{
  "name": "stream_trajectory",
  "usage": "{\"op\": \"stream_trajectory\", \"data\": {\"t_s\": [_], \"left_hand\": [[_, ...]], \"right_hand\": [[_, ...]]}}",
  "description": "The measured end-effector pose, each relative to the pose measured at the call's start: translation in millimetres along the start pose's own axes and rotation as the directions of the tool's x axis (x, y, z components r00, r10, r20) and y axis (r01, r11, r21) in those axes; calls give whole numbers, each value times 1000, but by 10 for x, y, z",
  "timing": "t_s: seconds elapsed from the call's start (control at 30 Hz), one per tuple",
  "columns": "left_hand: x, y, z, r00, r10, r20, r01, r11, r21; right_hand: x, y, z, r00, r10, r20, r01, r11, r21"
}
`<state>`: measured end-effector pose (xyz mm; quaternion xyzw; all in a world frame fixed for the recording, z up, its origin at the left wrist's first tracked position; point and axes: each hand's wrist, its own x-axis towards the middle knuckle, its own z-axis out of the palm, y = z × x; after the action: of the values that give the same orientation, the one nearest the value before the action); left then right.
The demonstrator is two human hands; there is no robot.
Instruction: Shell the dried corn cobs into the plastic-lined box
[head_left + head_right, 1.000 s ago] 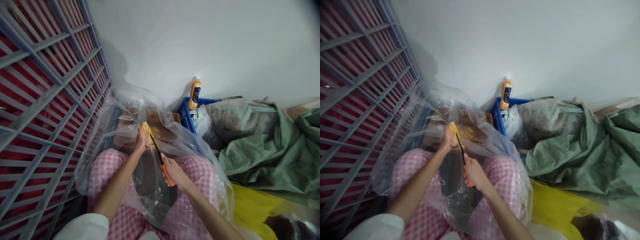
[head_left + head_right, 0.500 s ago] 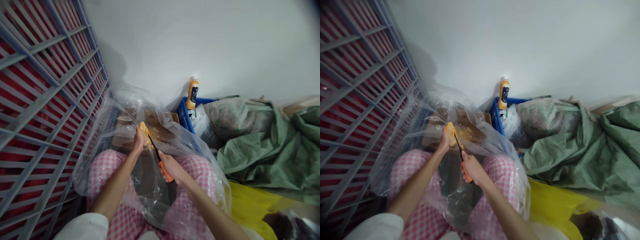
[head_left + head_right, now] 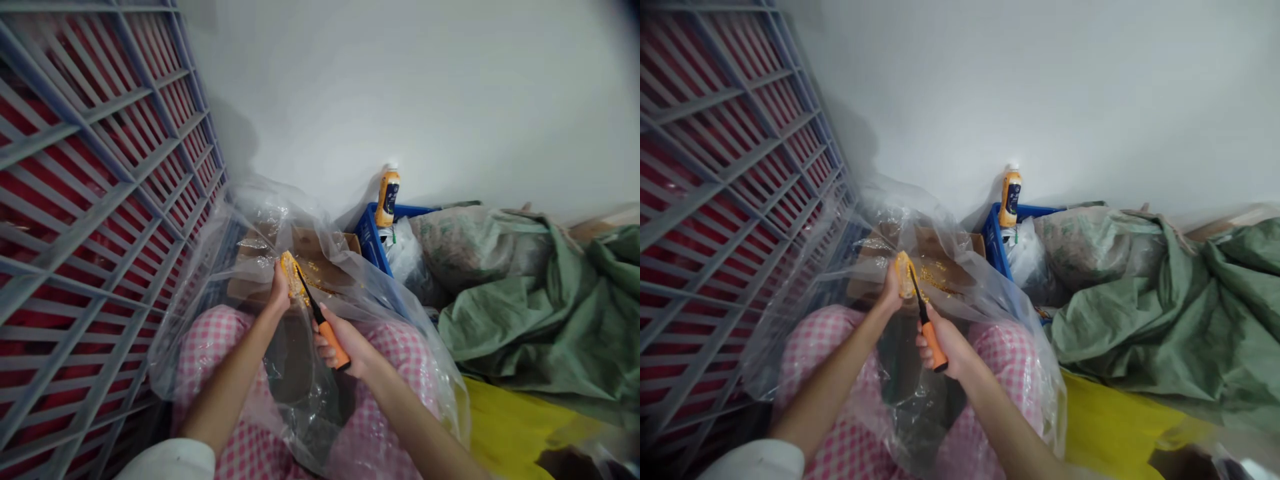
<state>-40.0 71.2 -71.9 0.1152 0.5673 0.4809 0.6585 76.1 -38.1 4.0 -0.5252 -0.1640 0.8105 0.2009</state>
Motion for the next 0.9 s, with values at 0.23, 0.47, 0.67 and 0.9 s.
{"op": "stream_trajectory", "data": {"t_s": [0.23,0.47,0.67,0.9], "left_hand": [[-64,125,48,999,-17,-28,15,998,-59],[-13,111,11,999,39,-33,-41,997,-60],[11,82,-6,996,69,-49,-71,996,-45],[32,53,-57,973,211,-91,-199,972,125]], "right_hand": [[-125,248,-123,858,-407,-314,127,760,-638],[-191,383,-57,748,-594,-295,-109,329,-938],[-176,356,-39,764,-576,-290,-95,345,-934],[-293,226,-32,832,-463,-305,-38,502,-864]]}}
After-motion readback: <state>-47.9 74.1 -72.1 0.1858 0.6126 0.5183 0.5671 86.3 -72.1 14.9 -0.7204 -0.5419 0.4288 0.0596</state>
